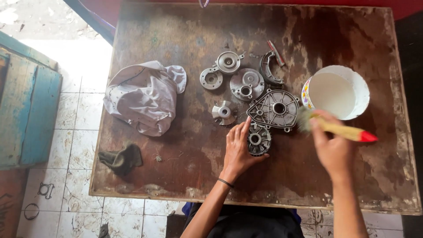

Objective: Cleaning several motorcycle engine components using a brush and cleaning solution.

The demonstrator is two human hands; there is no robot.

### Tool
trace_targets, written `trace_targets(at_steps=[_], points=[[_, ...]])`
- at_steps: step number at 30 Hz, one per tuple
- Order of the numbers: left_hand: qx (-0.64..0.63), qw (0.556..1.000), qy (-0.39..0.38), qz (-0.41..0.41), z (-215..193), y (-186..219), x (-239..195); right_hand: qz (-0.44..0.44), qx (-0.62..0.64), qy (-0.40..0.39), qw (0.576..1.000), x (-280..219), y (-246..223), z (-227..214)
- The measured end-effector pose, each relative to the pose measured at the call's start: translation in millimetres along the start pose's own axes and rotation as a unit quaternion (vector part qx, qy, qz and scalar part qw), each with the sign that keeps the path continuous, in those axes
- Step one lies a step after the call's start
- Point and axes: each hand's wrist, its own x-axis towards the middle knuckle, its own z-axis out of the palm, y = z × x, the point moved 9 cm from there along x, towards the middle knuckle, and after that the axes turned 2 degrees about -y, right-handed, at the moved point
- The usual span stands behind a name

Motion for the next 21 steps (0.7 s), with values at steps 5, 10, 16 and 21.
trace_targets(at_steps=[5,10,16,21], points=[[0.006,1.000,-0.011,0.000,4.9,-0.8,-7.2,-0.032,-0.034,0.103,0.994,55.9,90.9,-42.4],[0.008,1.000,-0.005,-0.008,-0.6,-1.6,-4.0,0.017,-0.108,0.047,0.993,79.1,142.1,-12.1],[0.012,1.000,-0.008,-0.003,-0.2,2.2,-0.5,0.027,-0.131,0.045,0.990,68.5,138.1,-6.6],[0.007,1.000,-0.018,-0.008,0.1,3.8,-5.4,-0.032,-0.022,0.071,0.997,47.2,58.7,-14.9]])
